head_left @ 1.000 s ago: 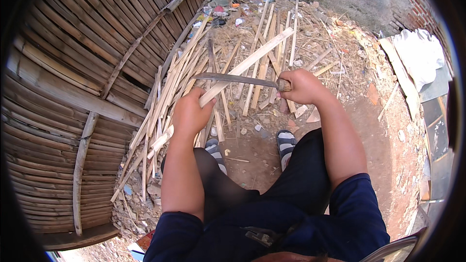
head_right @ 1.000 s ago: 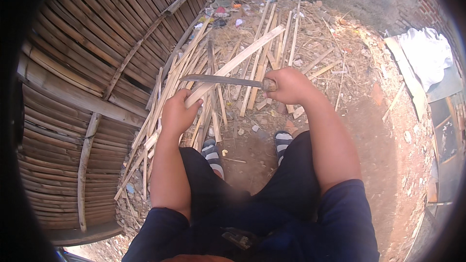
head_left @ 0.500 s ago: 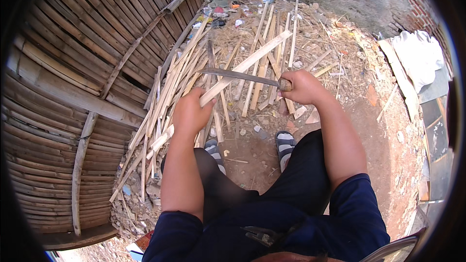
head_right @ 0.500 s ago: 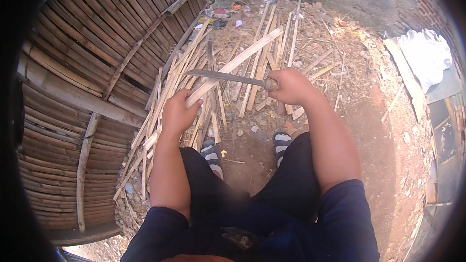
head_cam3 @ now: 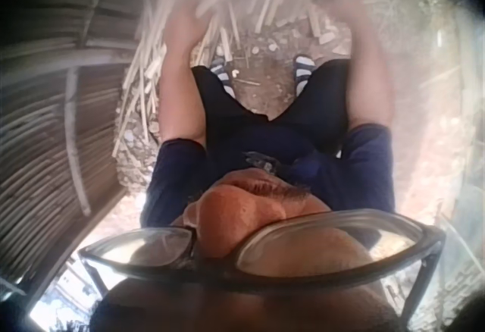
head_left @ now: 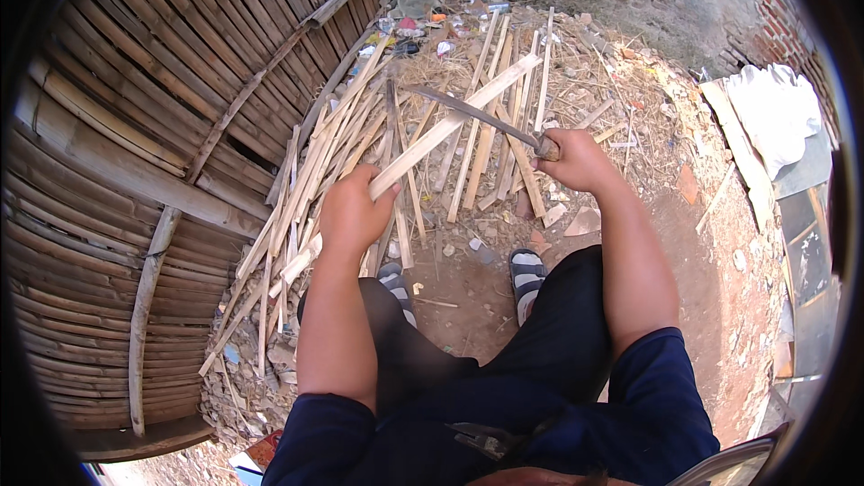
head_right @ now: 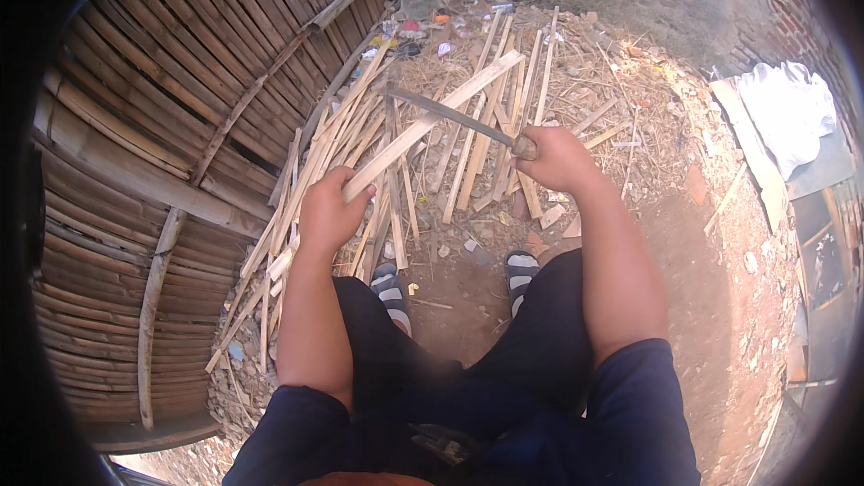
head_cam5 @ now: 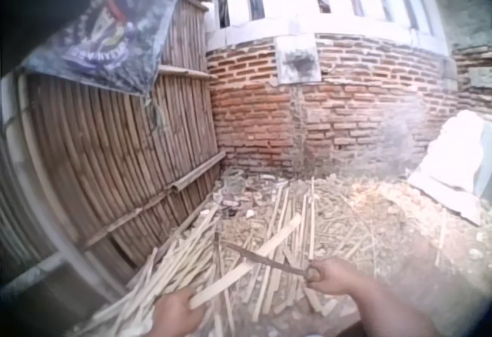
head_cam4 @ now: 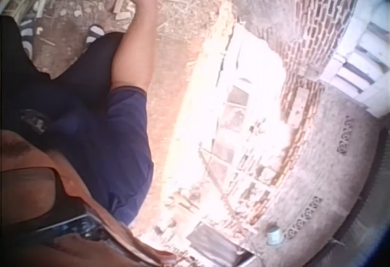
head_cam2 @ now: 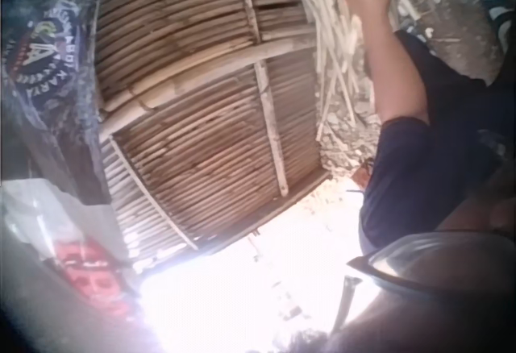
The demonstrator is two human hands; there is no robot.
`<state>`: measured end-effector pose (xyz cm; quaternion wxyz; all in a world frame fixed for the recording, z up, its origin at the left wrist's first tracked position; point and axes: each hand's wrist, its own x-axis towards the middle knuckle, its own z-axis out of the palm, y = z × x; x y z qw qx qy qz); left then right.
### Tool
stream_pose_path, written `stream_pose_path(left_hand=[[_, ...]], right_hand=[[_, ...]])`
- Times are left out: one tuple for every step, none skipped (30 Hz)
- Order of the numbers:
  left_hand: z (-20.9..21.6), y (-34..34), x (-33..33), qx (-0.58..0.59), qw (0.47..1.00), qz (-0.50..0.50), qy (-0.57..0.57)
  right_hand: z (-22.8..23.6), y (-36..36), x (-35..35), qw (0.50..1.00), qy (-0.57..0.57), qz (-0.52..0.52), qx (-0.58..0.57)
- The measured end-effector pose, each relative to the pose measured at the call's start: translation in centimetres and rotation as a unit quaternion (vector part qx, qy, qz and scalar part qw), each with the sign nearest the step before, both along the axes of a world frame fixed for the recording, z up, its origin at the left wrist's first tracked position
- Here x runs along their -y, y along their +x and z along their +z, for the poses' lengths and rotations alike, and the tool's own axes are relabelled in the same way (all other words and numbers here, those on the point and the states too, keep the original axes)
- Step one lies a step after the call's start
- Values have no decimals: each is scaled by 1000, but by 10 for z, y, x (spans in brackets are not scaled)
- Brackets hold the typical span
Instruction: The person shaves a thin strip of wood using a curved blade, working over a pile of similar wood pieces.
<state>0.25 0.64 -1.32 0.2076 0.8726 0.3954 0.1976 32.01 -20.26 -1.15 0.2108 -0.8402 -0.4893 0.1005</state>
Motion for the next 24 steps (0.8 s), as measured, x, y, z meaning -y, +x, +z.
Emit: stream_pose_path(left_hand=[[-1, 0, 0, 4, 1000, -3, 4], [-2, 0, 1, 1, 1000, -3, -3], [1, -1, 3, -4, 1000, -3, -7], [4, -2, 3, -10, 1000, -2, -8], [4, -4, 2, -2, 1000, -1, -9], [2, -4, 2, 8, 1000, -3, -13], [1, -5, 2, 17, 1000, -5, -18], [2, -5, 1, 17, 1000, -2, -12], [3, -4, 2, 19, 1000, -1, -9], [3, -2, 3, 23, 1000, 1, -7], [2, -2, 2, 24, 1000, -2, -2], [1, -2, 0, 23, 1000, -3, 3], [0, -3, -1, 23, 1000, -3, 9], [0, -3, 0, 15, 1000, 1, 11], [3, -2, 2, 7, 1000, 3, 12], [4, -1, 4, -1, 1000, 6, 14], [3, 1, 4, 3, 1000, 1, 14], [2, 0, 2, 5, 1000, -2, 16], [1, -1, 1, 6, 1000, -5, 19], [-1, -1, 1, 2, 1000, -2, 15], [0, -1, 1, -4, 1000, 0, 13], [0, -2, 0, -10, 1000, 2, 11], [1, -2, 1, -6, 1000, -1, 9], [1, -4, 1, -1, 1000, -3, 5]], right_hand=[[2, -8, -3, 1000, -9, 28, 7], [5, -15, -6, 998, -19, 55, 15], [11, -22, -11, 995, -59, 78, 13], [17, -27, -15, 994, -64, 86, 4], [23, -31, -18, 993, -69, 95, -4], [25, -33, -18, 992, -78, 101, -11], [23, -29, -18, 995, -57, 81, -18], [19, -21, -16, 997, -37, 61, -25], [14, -13, -12, 999, -19, 39, -30], [8, -3, -6, 999, -2, 5, -34], [1, 8, -1, 999, 15, -29, -39], [4, 8, -1, 997, 33, -60, -44], [9, 7, 2, 996, 14, -77, -53], [10, 6, 1, 996, 8, -73, -52], [10, 4, 3, 996, 1, -71, -52], [10, 4, 5, 996, -6, -69, -51], [4, 7, 5, 998, 0, -36, -50], [5, 4, 3, 999, -2, -11, -39], [6, -3, -1, 999, -4, 14, -28], [7, -8, -3, 999, -6, 38, -18], [6, -15, -7, 998, 12, 62, 0], [7, -18, -10, 997, -10, 75, 1], [12, -21, -14, 996, -33, 89, 1], [17, -25, -16, 993, -55, 104, 2]])
